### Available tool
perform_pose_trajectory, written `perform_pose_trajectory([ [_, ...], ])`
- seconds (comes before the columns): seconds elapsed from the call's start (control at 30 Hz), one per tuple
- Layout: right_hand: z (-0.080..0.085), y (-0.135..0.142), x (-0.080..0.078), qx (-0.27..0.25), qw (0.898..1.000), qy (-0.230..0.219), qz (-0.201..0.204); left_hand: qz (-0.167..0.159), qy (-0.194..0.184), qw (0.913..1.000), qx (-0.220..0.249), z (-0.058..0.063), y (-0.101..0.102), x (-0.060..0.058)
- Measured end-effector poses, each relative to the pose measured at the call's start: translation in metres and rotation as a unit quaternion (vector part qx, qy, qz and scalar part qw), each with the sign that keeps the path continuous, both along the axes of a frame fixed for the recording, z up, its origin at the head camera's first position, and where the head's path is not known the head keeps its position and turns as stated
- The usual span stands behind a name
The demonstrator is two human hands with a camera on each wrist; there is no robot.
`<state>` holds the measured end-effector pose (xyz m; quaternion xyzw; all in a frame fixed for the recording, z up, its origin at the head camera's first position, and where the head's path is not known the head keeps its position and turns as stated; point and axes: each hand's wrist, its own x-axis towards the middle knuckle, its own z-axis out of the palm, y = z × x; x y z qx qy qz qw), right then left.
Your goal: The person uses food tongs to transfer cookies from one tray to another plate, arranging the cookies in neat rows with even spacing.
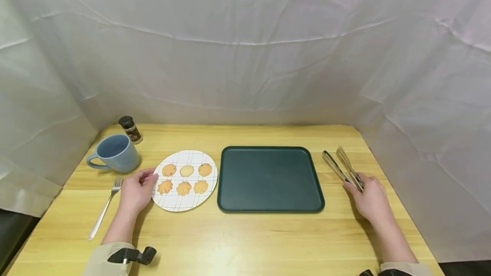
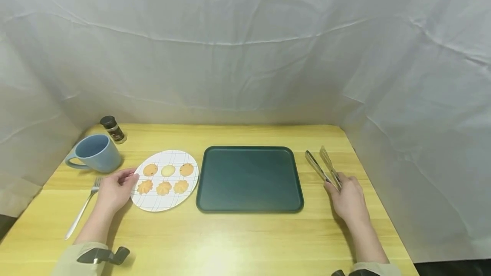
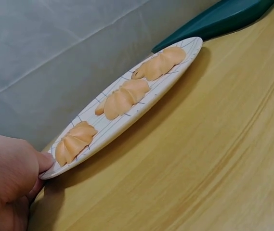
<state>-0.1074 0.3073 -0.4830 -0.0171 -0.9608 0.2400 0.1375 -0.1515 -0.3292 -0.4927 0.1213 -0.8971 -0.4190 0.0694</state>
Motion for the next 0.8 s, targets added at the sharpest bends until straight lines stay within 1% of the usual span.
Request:
perform_pose_trajectory([
  [0.13,-0.003,-0.001,0.000,0.003,1.000,-0.002,-0.020,-0.009,0.002,1.0000,-0.003,0.002,0.000,-0.001],
  [0.27,-0.004,-0.001,0.001,0.017,0.998,-0.023,-0.061,-0.016,-0.006,0.9999,0.001,0.004,0.000,-0.003],
  [0.4,-0.004,0.000,0.004,0.034,0.994,-0.036,-0.092,-0.025,-0.009,0.9997,0.002,0.009,0.002,-0.001],
  [0.47,-0.004,0.000,0.005,0.046,0.993,-0.034,-0.099,-0.031,-0.004,0.9995,0.002,0.012,0.003,0.001],
  [0.57,-0.001,-0.002,0.005,0.051,0.993,0.001,-0.107,-0.037,0.010,0.9993,0.005,0.018,0.006,0.003],
  [0.67,0.006,-0.007,0.004,0.027,0.992,0.052,-0.114,-0.039,0.029,0.9988,0.005,0.027,0.010,0.005],
  [0.73,0.012,-0.010,0.001,0.006,0.991,0.071,-0.110,-0.048,0.045,0.9979,0.000,0.034,0.015,0.006],
  [0.8,0.019,-0.013,-0.002,-0.004,0.992,0.081,-0.094,-0.059,0.065,0.9961,-0.011,0.041,0.022,0.005],
])
